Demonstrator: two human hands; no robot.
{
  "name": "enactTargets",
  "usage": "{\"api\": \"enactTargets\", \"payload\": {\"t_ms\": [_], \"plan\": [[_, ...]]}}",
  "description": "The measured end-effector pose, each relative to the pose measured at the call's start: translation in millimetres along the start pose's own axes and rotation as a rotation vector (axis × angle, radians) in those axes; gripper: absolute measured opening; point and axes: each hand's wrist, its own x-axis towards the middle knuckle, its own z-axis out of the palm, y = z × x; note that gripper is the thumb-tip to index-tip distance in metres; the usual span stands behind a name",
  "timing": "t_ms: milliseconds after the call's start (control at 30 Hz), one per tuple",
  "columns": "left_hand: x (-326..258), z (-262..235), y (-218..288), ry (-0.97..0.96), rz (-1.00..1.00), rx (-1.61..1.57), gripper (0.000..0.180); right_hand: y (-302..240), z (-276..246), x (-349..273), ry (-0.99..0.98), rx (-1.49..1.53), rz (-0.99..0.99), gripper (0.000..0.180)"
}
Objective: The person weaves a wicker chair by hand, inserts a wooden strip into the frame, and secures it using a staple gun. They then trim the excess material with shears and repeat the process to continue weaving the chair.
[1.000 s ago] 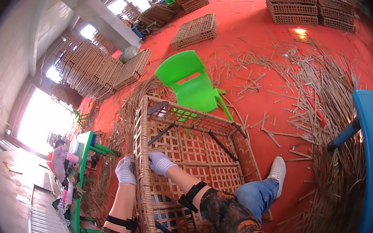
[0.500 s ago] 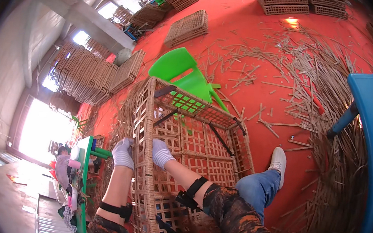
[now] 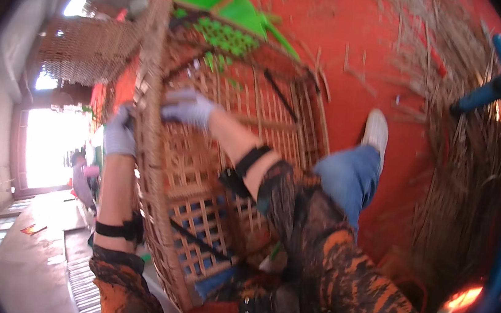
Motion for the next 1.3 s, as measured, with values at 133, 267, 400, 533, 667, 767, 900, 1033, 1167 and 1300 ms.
{"api": "enactTargets", "payload": {"t_ms": [133,267,400,533,667,767,900,1033,1167,1300], "plan": [[52,-74,1,0.058,-0.29,0.08,0.026,0,-11,5,-0.06,-0.438,0.261,0.026],[54,-63,-14,0.154,-0.463,0.169,0.031,33,-40,-9,-0.004,-0.304,0.242,0.023],[47,-70,2,0.091,-0.454,0.205,0.032,52,-34,-1,0.019,-0.199,0.246,0.024],[25,-37,9,0.241,-0.535,0.353,0.032,40,-25,-4,0.019,-0.314,0.252,0.024],[22,-51,2,0.108,-0.41,0.22,0.032,19,8,3,0.085,-0.589,0.13,0.037],[17,-31,-3,0.117,-0.311,0.07,0.033,10,19,14,0.108,-0.7,0.135,0.044],[2,-20,-2,0.092,-0.215,0.024,0.032,3,31,14,0.038,-0.889,0.012,0.043],[-5,18,6,0.114,-0.107,0.134,0.029,1,16,-22,0.055,-1.021,-0.311,0.038],[1,43,14,0.052,-0.006,0.509,0.028,-15,5,-65,0.536,-0.713,0.113,0.04],[1,41,9,0.087,-0.247,0.12,0.024,-101,87,-178,0.48,0.031,0.299,0.056]]}}
